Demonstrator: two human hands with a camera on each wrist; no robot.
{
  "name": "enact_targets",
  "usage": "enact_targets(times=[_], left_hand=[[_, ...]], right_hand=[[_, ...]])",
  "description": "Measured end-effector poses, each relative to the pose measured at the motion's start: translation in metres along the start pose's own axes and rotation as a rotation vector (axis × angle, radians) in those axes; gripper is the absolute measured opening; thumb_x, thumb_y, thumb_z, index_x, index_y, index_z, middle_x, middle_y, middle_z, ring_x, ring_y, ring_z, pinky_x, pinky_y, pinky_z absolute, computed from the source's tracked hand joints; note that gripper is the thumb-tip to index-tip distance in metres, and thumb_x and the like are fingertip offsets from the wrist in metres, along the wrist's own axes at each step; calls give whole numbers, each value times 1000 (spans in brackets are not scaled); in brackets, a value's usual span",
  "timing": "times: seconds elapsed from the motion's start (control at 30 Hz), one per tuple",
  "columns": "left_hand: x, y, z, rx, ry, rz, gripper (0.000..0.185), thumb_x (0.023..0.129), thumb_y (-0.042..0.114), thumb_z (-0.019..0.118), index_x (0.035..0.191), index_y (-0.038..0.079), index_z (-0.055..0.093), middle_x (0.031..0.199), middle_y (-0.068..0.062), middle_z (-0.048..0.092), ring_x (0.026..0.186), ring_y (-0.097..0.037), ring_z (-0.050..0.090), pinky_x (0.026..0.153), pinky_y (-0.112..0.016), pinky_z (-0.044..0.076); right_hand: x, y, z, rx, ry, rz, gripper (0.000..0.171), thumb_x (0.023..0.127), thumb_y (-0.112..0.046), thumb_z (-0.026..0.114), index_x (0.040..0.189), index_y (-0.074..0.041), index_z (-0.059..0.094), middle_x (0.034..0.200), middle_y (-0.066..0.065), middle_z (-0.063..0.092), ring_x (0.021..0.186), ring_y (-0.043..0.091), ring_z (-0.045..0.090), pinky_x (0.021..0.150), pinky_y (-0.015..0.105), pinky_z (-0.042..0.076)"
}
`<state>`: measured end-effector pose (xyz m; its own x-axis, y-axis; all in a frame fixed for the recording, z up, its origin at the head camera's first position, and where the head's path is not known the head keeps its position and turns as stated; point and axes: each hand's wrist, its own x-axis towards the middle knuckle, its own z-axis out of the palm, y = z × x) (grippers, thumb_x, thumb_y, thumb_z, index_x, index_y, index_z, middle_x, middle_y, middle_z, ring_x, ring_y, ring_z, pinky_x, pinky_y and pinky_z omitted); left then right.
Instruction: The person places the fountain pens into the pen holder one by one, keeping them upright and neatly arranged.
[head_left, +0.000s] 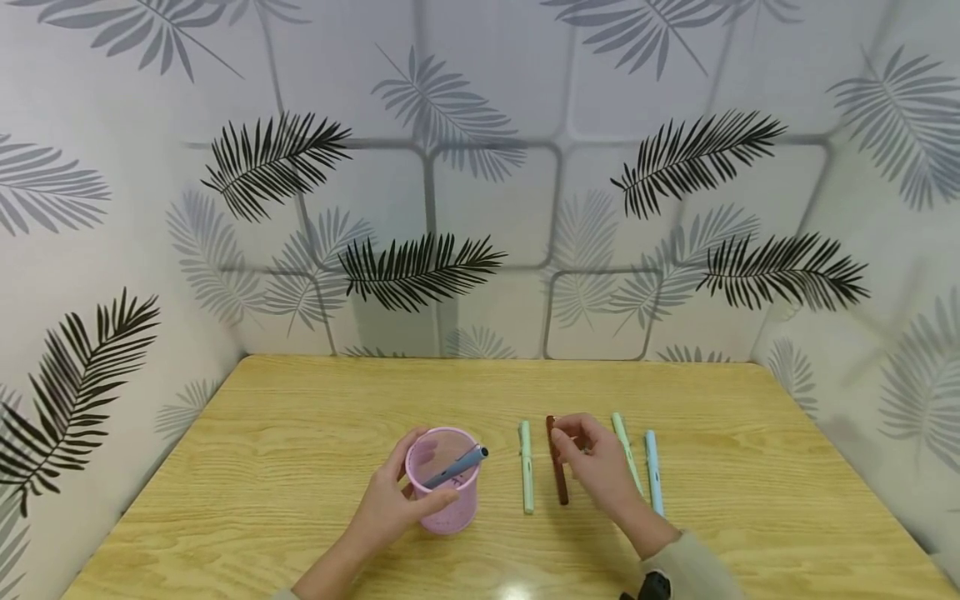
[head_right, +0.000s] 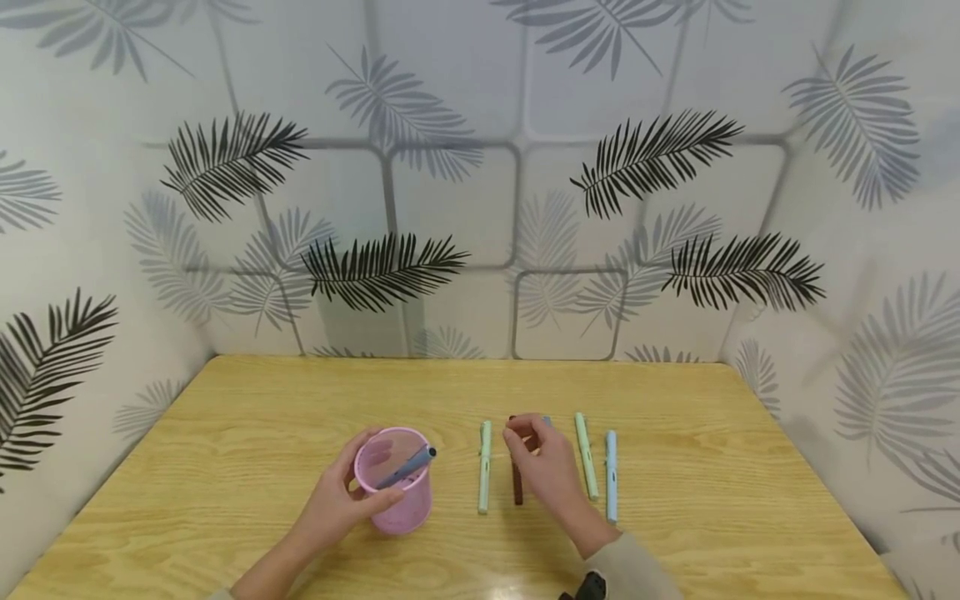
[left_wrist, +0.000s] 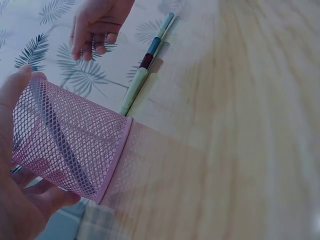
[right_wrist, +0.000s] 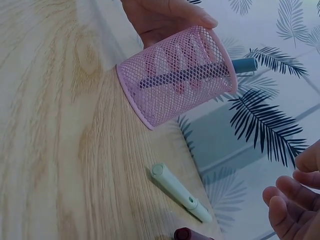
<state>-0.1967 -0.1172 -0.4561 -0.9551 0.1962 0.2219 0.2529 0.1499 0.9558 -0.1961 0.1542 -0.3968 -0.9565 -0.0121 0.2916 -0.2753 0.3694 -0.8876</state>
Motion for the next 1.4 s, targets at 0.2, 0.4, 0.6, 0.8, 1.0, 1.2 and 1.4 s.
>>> enact_targets(times=[0.2, 0.4, 0.6, 0.8, 1.0, 1.2, 1.4], left_hand=[[0, 0, -1, -8, 6, 10, 81, 71, 18, 83, 138, 24, 39, 132, -9, 47, 118, -30, 47, 87, -35, 49], [0, -2, -1, -2, 5, 5, 81, 71, 19, 83, 138, 23, 38, 131, -11, 47, 118, -32, 47, 87, -35, 49], [0, -2, -2, -1, 6, 9, 80, 71, 19, 83, 138, 24, 38, 131, -13, 47, 118, -33, 47, 86, -35, 49], [0, -1, -1, -13, 1, 15, 80, 71, 19, 83, 138, 23, 39, 131, -14, 47, 118, -33, 47, 86, -33, 49], [0, -2, -1, 0, 0, 17, 80, 72, 20, 82, 138, 23, 38, 132, -13, 47, 119, -33, 46, 88, -37, 49], [0, 7, -1, 17, -7, 25, 78, 72, 18, 81, 138, 21, 39, 128, -14, 50, 117, -35, 48, 88, -44, 48], [1, -3, -1, 11, -3, 19, 78, 72, 20, 82, 137, 27, 39, 129, -12, 49, 117, -33, 47, 87, -39, 49]], right_hand=[[4, 31, -8, -28, 12, -20, 11, 91, -7, 60, 100, -1, 63, 89, 12, 62, 66, 19, 59, 53, 28, 51], [3, 51, -22, -71, 0, -3, 15, 92, -16, 60, 103, -6, 61, 94, 7, 61, 73, 25, 59, 59, 27, 51], [1, 60, -34, -96, 20, 25, 20, 91, -17, 61, 104, -1, 61, 93, 10, 61, 71, 24, 60, 56, 32, 53], [-2, 65, -44, -146, 36, 47, 19, 92, -15, 60, 104, 0, 61, 93, 11, 61, 71, 22, 61, 54, 29, 52], [-3, 67, -57, -210, 46, 59, 22, 92, -19, 60, 105, -1, 60, 94, 11, 61, 72, 21, 60, 52, 27, 50], [-3, 72, -67, -259, 48, 82, 26, 93, -22, 58, 108, -1, 60, 98, 11, 61, 74, 17, 58, 53, 25, 50], [-2, 75, -74, -346, 70, 93, 28, 93, -25, 58, 108, -1, 60, 100, 13, 62, 79, 20, 57, 56, 25, 49]])
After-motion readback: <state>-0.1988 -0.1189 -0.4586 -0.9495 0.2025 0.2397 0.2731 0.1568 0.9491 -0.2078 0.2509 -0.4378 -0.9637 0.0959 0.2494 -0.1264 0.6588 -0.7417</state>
